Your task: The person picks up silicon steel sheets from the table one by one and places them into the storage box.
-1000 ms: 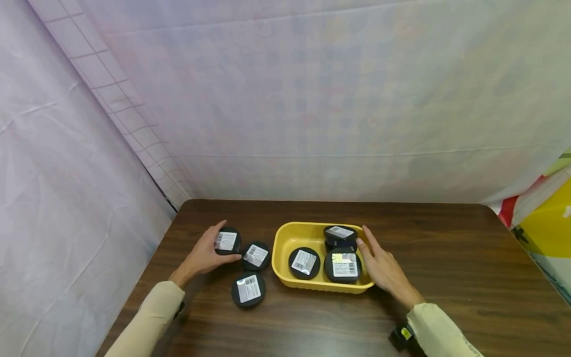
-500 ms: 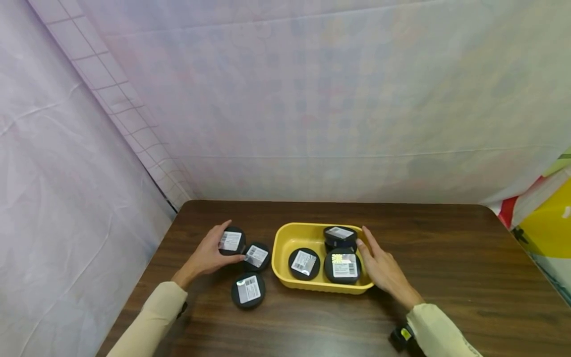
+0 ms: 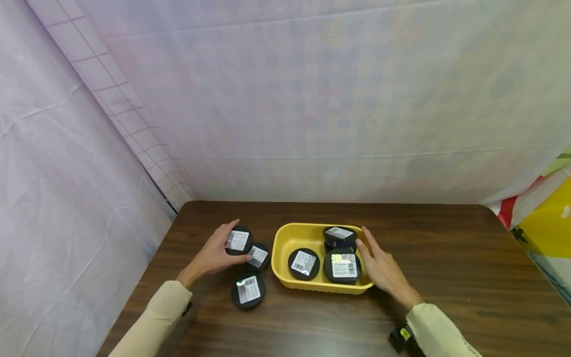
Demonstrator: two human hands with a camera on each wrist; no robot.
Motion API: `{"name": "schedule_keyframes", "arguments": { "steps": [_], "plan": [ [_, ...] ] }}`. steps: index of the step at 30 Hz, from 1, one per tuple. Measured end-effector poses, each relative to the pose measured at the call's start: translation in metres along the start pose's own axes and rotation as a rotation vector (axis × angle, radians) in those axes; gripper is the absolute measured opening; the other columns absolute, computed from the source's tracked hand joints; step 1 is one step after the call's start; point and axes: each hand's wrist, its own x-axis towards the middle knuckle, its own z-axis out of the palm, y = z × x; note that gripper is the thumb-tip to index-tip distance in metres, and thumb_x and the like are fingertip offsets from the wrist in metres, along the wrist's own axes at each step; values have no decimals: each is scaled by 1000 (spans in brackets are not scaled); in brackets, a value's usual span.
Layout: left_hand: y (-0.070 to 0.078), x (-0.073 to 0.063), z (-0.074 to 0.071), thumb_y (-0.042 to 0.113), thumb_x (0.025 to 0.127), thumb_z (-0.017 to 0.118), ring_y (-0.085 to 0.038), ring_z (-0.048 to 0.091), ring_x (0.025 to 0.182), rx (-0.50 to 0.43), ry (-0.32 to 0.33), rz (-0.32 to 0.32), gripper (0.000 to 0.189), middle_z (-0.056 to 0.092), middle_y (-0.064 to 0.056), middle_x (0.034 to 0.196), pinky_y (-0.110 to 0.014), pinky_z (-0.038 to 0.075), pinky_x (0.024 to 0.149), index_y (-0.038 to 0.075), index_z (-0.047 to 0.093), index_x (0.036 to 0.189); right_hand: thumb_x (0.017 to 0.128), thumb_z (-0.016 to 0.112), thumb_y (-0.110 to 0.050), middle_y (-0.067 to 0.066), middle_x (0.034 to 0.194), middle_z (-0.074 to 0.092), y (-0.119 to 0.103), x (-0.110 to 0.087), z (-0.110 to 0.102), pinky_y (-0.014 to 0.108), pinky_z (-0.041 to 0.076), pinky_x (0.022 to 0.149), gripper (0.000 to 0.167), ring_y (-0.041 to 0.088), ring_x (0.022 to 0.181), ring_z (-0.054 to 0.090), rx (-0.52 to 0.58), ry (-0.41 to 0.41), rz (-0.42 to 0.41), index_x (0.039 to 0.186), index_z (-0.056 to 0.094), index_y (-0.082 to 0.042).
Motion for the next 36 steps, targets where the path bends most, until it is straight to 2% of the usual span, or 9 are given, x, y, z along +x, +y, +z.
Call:
{"name": "schedule_keyframes", "arguments": {
  "steps": [12,18,25,36],
  "plan": [
    [16,8,9,44,74,86,-26,51,112,-2,-14,68,102,49,-15,136,-50,43,99,9,33,154,103,17,-61,35,143,42,0,-1,0,67,38,98,71,57,122,48,1,0,2,161,7,-22],
    [24,11,10,43,74,86,-27,50,116,-2,-20,75,102,47,-16,141,-51,42,101,9,32,154,103,18,-61,35,144,42,0,-1,0,66,38,98,71,56,122,48,4,0,4,161,9,-21],
    [29,14,10,44,74,86,-26,50,113,-14,-13,102,102,49,-15,137,-49,43,99,9,33,154,103,18,-62,34,144,42,0,-1,0,66,38,98,71,56,122,48,7,-1,3,161,8,-22],
    [38,19,16,43,74,86,-27,49,120,-14,-37,83,102,46,-15,143,-52,41,104,12,32,155,103,18,-61,34,144,42,0,0,0,66,38,98,70,56,122,49,11,-3,-4,161,6,-23]
  ]
}}
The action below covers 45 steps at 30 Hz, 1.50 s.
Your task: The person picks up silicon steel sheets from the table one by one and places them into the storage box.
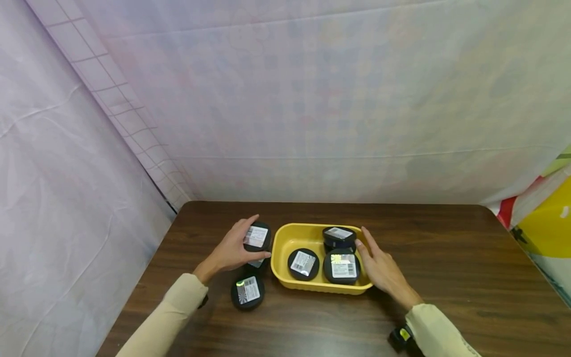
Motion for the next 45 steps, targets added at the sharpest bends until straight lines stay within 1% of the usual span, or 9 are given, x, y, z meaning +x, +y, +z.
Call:
{"name": "schedule_keyframes", "arguments": {
  "steps": [5,14,18,26,32,35,38,41,45],
  "plan": [
    [5,4,4,44,74,86,-27,48,123,-24,-17,-5,104,43,-15,147,-51,41,105,14,30,156,103,18,-61,34,144,42,0,0,-1,66,38,99,70,56,123,48,-1,0,4,161,6,-23],
    [16,11,12,45,73,86,-24,50,118,-52,-36,5,102,46,-11,142,-48,42,104,15,32,155,103,18,-61,35,143,43,0,0,0,66,38,98,71,56,122,49,7,-1,6,161,6,-23],
    [20,13,15,46,74,86,-23,51,115,-51,-43,23,102,47,-10,141,-47,43,103,16,32,156,103,18,-61,34,144,42,0,0,0,66,38,99,71,56,123,48,8,-1,6,161,6,-23],
    [25,15,20,44,74,86,-23,48,121,-66,-63,71,102,46,-9,144,-48,42,105,18,31,156,103,17,-62,33,146,40,0,0,0,67,37,99,70,56,124,47,6,-4,10,161,5,-25],
    [32,18,28,50,75,83,-21,49,120,-39,-80,95,100,47,-7,142,-48,43,103,19,31,156,103,18,-62,33,145,42,0,-1,0,66,38,98,70,55,122,49,9,-3,5,161,5,-25],
    [36,19,31,50,76,83,-21,48,124,-41,-97,101,100,45,-7,145,-48,41,105,21,30,156,103,18,-62,34,144,42,0,-1,0,66,38,98,70,55,122,49,11,-2,5,161,5,-25],
    [39,21,34,49,76,83,-22,47,126,-54,-109,113,99,44,-9,146,-49,40,106,20,31,156,103,18,-61,34,144,42,0,-1,0,66,38,98,70,56,122,49,14,-2,4,161,5,-25],
    [42,23,37,48,76,83,-21,46,127,-55,-122,108,100,44,-8,146,-48,40,106,20,31,156,103,19,-61,34,144,42,0,-1,0,66,38,98,70,56,122,48,15,-1,4,161,5,-24],
    [45,26,42,52,77,81,-20,45,128,-44,-147,96,100,43,-6,148,-46,40,107,22,29,157,103,18,-61,34,145,41,0,0,0,67,37,99,70,56,124,47,14,1,2,161,5,-24]
  ]
}}
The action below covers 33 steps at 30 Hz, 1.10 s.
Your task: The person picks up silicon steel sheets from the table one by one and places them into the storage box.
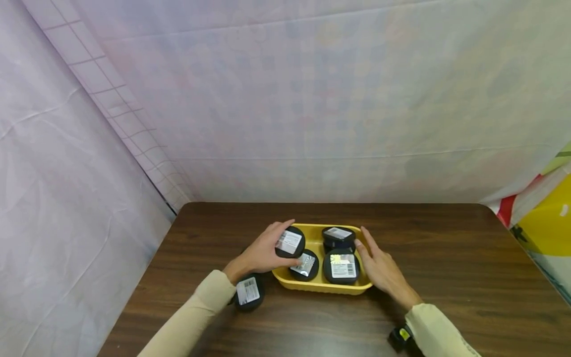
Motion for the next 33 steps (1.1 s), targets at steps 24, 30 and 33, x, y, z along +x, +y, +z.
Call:
{"name": "schedule_keyframes", "arguments": {
  "steps": [24,30,33],
  "plan": [
    [8,21,27,60,76,77,-22,39,137,118,-101,-17,103,39,-8,154,-43,39,109,21,28,158,103,18,-61,34,144,42,0,1,-1,67,38,97,70,56,122,49,-8,6,-2,161,5,-25],
    [8,23,30,64,77,74,-24,41,136,174,-119,-42,102,39,-9,153,-45,40,108,21,28,158,104,19,-60,33,145,42,-1,0,0,67,38,98,69,56,123,48,-6,2,4,161,5,-25],
    [8,26,31,65,78,73,-25,41,137,217,-120,-45,101,41,-9,152,-46,40,108,20,29,157,104,19,-60,34,144,42,0,0,0,67,38,98,69,56,122,48,-9,5,2,161,6,-25]
  ]
}}
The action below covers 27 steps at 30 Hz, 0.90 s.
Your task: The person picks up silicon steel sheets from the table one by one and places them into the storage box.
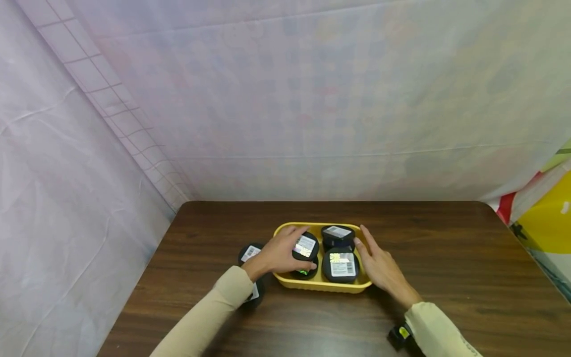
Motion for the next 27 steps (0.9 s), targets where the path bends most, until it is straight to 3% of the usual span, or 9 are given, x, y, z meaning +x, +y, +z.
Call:
{"name": "schedule_keyframes", "arguments": {
  "steps": [8,14,27],
  "plan": [
    [1,7,2,64,78,73,-26,41,138,101,-1,-29,101,41,-9,152,-47,40,108,21,27,158,104,19,-60,34,143,43,0,0,0,67,38,98,69,56,122,48,0,6,-6,161,7,-24],
    [0,11,6,65,78,72,-25,42,136,188,18,-16,105,43,-8,150,-45,41,107,23,21,159,104,21,-59,35,141,45,0,0,1,66,39,96,68,56,121,50,3,25,-17,161,10,-23],
    [5,12,9,69,80,67,-28,44,135,248,-7,-51,107,43,-10,150,-47,43,104,24,12,161,103,20,-60,34,142,44,0,1,1,66,39,97,69,57,121,49,-5,4,1,161,7,-25]
  ]
}}
